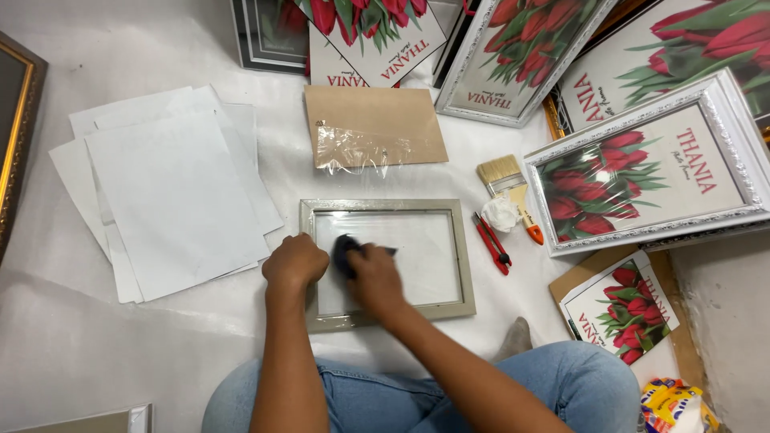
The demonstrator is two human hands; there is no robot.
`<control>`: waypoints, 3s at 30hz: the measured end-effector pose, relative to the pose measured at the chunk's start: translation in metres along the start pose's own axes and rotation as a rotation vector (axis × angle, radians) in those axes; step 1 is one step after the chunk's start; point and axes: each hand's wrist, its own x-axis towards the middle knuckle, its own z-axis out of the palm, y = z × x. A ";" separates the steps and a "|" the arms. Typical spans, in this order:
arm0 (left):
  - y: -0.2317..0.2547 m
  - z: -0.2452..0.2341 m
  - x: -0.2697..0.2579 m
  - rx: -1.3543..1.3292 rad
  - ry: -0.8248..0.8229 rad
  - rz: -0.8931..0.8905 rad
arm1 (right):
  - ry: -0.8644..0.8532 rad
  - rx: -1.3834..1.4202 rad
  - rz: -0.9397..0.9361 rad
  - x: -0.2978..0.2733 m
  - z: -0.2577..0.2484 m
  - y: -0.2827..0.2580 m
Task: The person sits on the floor among framed prints, wraps a picture frame with clear plastic film, smooths the film over the glass and edges, wipes the frame with a cloth, reattaches the backing board, and stacks the wrapped frame with other finished frames.
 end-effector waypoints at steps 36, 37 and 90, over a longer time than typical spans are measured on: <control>-0.001 0.002 0.003 0.060 0.014 -0.036 | -0.744 -0.411 0.457 -0.077 -0.167 0.168; 0.000 0.001 0.002 0.074 0.015 -0.039 | -0.811 -0.415 0.528 -0.081 -0.166 0.183; 0.092 0.145 -0.118 -0.303 0.520 0.567 | -0.212 0.352 0.347 -0.046 -0.217 0.129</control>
